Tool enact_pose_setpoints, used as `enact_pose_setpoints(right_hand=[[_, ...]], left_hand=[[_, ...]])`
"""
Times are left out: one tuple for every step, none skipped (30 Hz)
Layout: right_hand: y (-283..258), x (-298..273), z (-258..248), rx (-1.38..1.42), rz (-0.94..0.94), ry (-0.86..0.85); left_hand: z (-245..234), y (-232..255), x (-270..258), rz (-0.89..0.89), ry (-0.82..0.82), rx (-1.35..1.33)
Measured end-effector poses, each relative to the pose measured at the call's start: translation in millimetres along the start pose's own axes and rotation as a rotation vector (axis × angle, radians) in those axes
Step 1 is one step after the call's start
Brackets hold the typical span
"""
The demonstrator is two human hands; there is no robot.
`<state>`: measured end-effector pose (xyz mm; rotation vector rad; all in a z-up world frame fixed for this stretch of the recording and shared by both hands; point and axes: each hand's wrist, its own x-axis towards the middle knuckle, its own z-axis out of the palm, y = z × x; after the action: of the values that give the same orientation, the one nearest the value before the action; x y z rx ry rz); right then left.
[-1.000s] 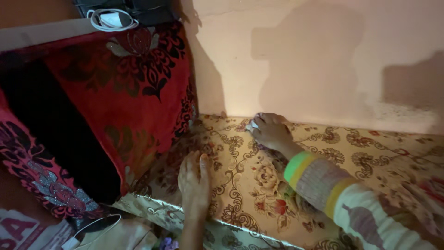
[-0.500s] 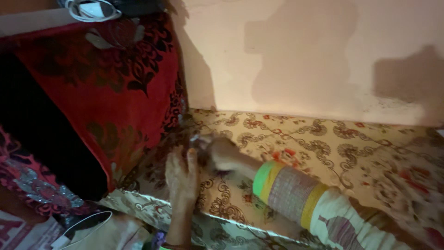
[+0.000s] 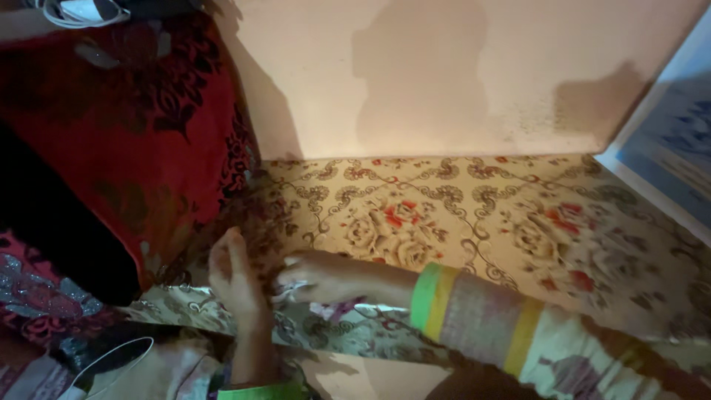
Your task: The person wipes a patterned shelf surface and a white plastic board with a cloth. They move aside small colorful paper pieces and a small white card to reach the shelf, then wipe the board on both sides before placing it back.
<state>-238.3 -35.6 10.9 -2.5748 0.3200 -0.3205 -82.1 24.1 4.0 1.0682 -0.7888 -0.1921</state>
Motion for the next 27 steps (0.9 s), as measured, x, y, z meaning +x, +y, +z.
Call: enact_pose_setpoints(right_hand=[[-4,-9,-6,0.116,0.011,-0.013],[-8,-19,-13,0.233,0.02,-0.026],[-11,-28,-19,0.349,0.028,-0.039],[-13,-37,-27,0.319,0.074,0.039],[-13,-45,-36,0.289,0.123,0.115],[-13,-53,-44,0.259,0.172,0.192],[-11,-59,-50,0.099,0.182,0.237],[-8,-65,-54,-0.061,0.192,0.281],[-8,-70,-53,-0.221,0.203,0.322],[-7,-74,-49,-0.245,0.302,0.267],[-8,-78,-44,-0.27,0.4,0.214],[-9,-81,-37,-0.294,0.499,0.163],[-10,-80,-31,-0.307,0.485,0.167],[-12,-76,-24,-0.32,0.471,0.17],[-16,-74,-15,-0.329,0.458,0.171],[-20,-71,-7,-0.34,0.421,0.18],[-25,-68,-1,-0.356,0.381,0.191],[-30,-66,2,-0.372,0.341,0.202],[-36,-66,5,-0.403,0.35,0.157],[-42,-67,7,-0.435,0.358,0.112],[-47,-68,7,-0.468,0.363,0.068],[-50,-70,4,-0.33,0.331,0.076],[-51,-75,1,-0.192,0.302,0.081],[-51,-80,-4,-0.054,0.273,0.085],[-49,-85,-10,0.037,0.239,0.15],[-44,-92,-19,0.129,0.205,0.214],[-38,-101,-27,0.224,0.171,0.279]], left_hand=[[-3,2,-2,-0.02,-0.012,-0.058],[-7,5,-4,-0.015,-0.023,0.009],[-12,9,-7,-0.008,-0.033,0.078],[-15,12,-10,-0.001,-0.042,0.146],[-17,15,-13,-0.001,-0.071,0.123],[-17,17,-16,-0.001,-0.1,0.1],[-17,19,-20,-0.001,-0.127,0.079],[-17,20,-25,-0.021,-0.128,0.092],[-16,20,-31,-0.042,-0.129,0.106],[-16,20,-37,-0.063,-0.13,0.12],[-15,21,-42,-0.056,-0.147,0.08],[-13,21,-47,-0.049,-0.163,0.039],[-11,21,-51,-0.042,-0.179,-0.004],[-9,22,-54,-0.041,-0.177,0.071],[-10,23,-58,-0.044,-0.176,0.15],[-11,24,-62,-0.047,-0.175,0.23],[-11,26,-64,-0.006,-0.189,0.209],[-10,29,-66,0.035,-0.203,0.187],[-10,32,-68,0.077,-0.213,0.166],[-8,36,-70,0.038,-0.212,0.16],[-5,40,-72,0.002,-0.21,0.153],[-2,45,-73,-0.034,-0.208,0.147],[0,50,-75,-0.018,-0.209,0.17],[2,55,-76,-0.002,-0.21,0.193],[5,60,-77,0.014,-0.211,0.217],[11,64,-79,0.036,-0.207,0.233],[18,68,-82,0.057,-0.205,0.252]])
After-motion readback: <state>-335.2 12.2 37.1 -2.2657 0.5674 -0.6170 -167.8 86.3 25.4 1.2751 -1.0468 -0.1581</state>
